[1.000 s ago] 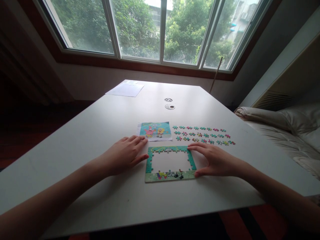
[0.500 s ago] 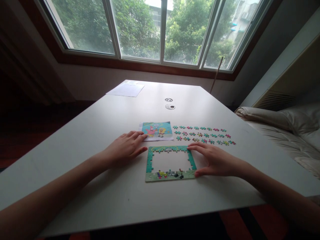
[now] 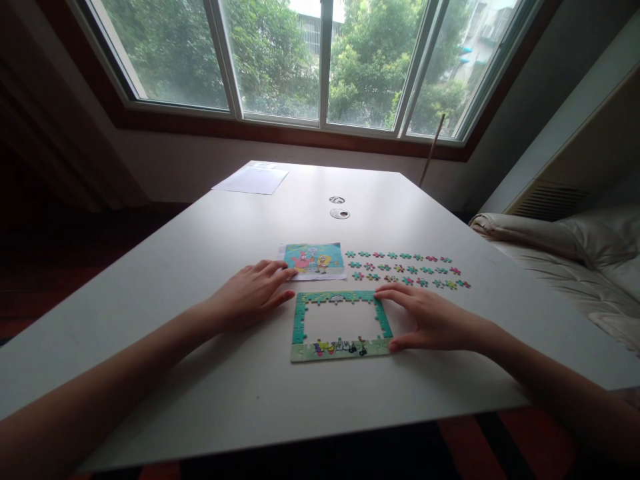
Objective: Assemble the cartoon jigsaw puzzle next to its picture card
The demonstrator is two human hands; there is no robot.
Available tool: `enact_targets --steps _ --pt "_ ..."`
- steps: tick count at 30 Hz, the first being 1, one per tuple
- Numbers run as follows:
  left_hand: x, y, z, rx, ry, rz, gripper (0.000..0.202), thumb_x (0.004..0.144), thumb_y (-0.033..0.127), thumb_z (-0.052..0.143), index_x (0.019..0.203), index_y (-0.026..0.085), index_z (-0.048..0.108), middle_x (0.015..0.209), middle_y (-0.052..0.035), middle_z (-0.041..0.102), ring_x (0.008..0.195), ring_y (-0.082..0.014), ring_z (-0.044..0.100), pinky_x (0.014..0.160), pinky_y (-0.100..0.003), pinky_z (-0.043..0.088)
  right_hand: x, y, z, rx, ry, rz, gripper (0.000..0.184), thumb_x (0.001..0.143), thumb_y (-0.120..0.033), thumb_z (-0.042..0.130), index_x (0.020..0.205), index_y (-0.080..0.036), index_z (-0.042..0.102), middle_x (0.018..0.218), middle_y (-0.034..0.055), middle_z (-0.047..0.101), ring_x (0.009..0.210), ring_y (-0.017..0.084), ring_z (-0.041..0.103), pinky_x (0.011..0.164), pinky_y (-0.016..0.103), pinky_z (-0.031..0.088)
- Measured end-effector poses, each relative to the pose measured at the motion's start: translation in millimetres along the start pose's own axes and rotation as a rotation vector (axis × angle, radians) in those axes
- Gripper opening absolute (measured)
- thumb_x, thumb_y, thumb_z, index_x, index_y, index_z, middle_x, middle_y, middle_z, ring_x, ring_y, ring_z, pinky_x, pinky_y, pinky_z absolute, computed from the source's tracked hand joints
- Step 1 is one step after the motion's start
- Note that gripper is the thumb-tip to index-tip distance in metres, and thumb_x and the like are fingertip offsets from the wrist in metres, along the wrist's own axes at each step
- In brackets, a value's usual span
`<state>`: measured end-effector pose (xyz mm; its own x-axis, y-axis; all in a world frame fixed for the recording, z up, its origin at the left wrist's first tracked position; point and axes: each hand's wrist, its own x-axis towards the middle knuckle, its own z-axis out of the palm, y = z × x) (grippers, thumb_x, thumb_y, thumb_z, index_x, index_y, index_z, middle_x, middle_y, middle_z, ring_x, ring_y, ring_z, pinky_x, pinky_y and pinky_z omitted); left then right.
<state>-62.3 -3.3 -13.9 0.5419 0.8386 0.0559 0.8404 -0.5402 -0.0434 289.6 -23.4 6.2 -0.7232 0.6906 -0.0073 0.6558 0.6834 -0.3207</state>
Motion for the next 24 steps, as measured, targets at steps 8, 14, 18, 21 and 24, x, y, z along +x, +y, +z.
enact_targets --steps 8,14,18,21,24 --pt "-0.8 1.2 -1.9 -0.003 -0.003 -0.001 0.054 0.094 0.054 0.023 0.131 0.021 0.046 0.132 -0.0118 0.049 0.119 -0.0283 0.046 0.095 -0.044 0.040 0.0 0.0 -0.1 0.009 0.003 -0.008 0.078 0.067 -0.061 0.067 0.131 -0.021 0.047 0.135 0.0114 0.047 0.120 0.029 0.048 0.098 0.042 0.042" --pt "-0.7 -2.1 0.5 -0.027 -0.002 0.010 0.055 0.093 0.056 0.024 0.127 0.020 0.049 0.132 -0.0107 0.051 0.119 -0.0283 0.046 0.094 -0.044 0.040 -0.2 1.6 1.2 0.005 0.004 -0.010 0.078 0.067 -0.061 0.066 0.132 -0.022 0.046 0.136 0.0109 0.047 0.120 0.030 0.049 0.098 0.042 0.043" --pt "-1.7 -0.6 -3.6 -0.022 -0.024 0.013 0.055 0.093 0.056 0.024 0.128 0.020 0.048 0.133 -0.0113 0.050 0.119 -0.0288 0.047 0.093 -0.045 0.041 0.0 0.7 0.6 -0.013 -0.001 -0.009 0.078 0.068 -0.062 0.065 0.131 -0.020 0.046 0.136 0.0112 0.047 0.120 0.029 0.048 0.098 0.042 0.043" --pt "-2.5 0.5 -5.8 -0.015 -0.028 0.019 0.054 0.093 0.055 0.026 0.129 0.021 0.048 0.134 -0.0114 0.049 0.120 -0.0291 0.046 0.093 -0.045 0.042 0.1 0.4 0.0 -0.021 -0.011 -0.006 0.079 0.068 -0.063 0.064 0.131 -0.019 0.046 0.136 0.0113 0.046 0.120 0.029 0.048 0.098 0.042 0.043" --pt "-2.7 0.6 -5.9 -0.008 -0.031 0.020 0.054 0.093 0.055 0.026 0.130 0.021 0.047 0.134 -0.0116 0.049 0.120 -0.0294 0.046 0.093 -0.046 0.042 0.1 0.4 -0.4 -0.021 -0.020 -0.004 0.080 0.068 -0.064 0.064 0.132 -0.019 0.045 0.137 0.0113 0.046 0.121 0.029 0.048 0.098 0.042 0.043"
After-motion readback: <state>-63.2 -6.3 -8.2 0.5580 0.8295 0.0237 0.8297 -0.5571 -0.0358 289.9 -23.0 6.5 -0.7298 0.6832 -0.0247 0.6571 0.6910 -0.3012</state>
